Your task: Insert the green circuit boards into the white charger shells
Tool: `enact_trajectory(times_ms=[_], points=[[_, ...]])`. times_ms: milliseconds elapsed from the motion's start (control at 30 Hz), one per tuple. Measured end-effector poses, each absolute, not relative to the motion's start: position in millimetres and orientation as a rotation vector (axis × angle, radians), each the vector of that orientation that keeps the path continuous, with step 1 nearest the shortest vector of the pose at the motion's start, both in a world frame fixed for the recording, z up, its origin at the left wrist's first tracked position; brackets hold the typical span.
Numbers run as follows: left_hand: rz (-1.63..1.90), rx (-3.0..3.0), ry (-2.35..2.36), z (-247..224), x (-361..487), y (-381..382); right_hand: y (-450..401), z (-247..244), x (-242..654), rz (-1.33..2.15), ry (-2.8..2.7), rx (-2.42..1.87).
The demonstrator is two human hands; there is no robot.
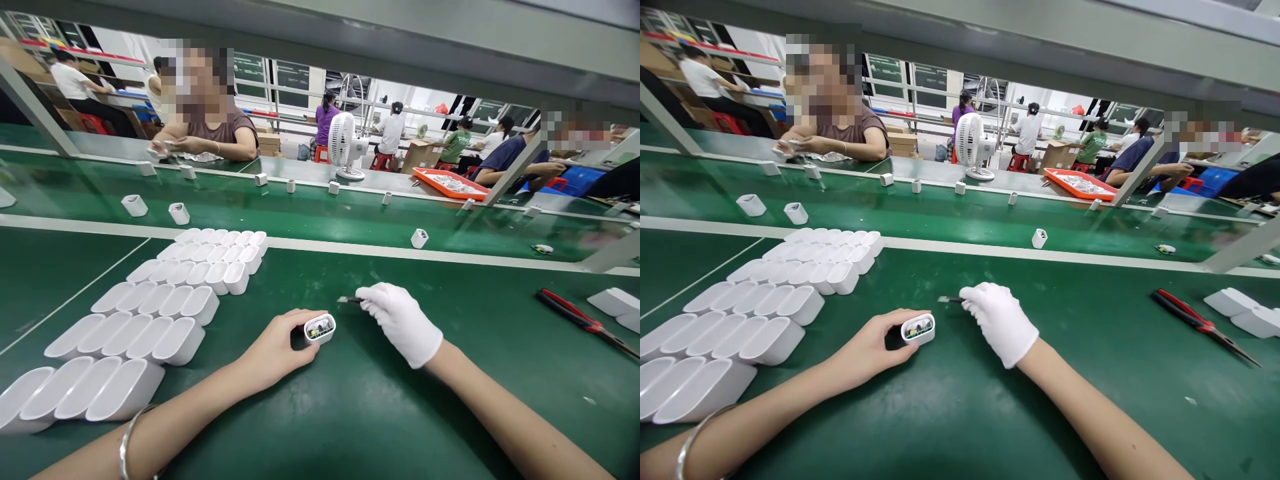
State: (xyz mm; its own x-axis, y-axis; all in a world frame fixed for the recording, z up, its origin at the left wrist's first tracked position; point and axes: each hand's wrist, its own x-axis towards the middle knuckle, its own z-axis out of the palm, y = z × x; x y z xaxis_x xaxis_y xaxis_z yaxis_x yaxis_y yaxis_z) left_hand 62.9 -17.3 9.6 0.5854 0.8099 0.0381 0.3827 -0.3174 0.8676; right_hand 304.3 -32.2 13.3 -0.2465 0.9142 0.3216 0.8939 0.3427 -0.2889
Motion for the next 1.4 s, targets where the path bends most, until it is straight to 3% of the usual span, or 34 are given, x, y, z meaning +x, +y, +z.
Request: enact_trajectory(times_ms=[167, 467, 700, 1400], points=[[0.605, 1.937, 0.969, 10, 63, -17, -45, 31, 283, -0.399, -2.4, -1.526], [0.603, 1.94, 0.987, 8, 63, -19, -51, 28, 273, -0.575, -2.412, -1.622], [0.61, 1.935, 0.98, 8, 64, -17, -44, 31, 268, -0.501, -2.528, -1.436], [0.587, 1.968, 0.956, 12, 65, -19, -37, 24, 282, -0.324, -2.352, -1.457]])
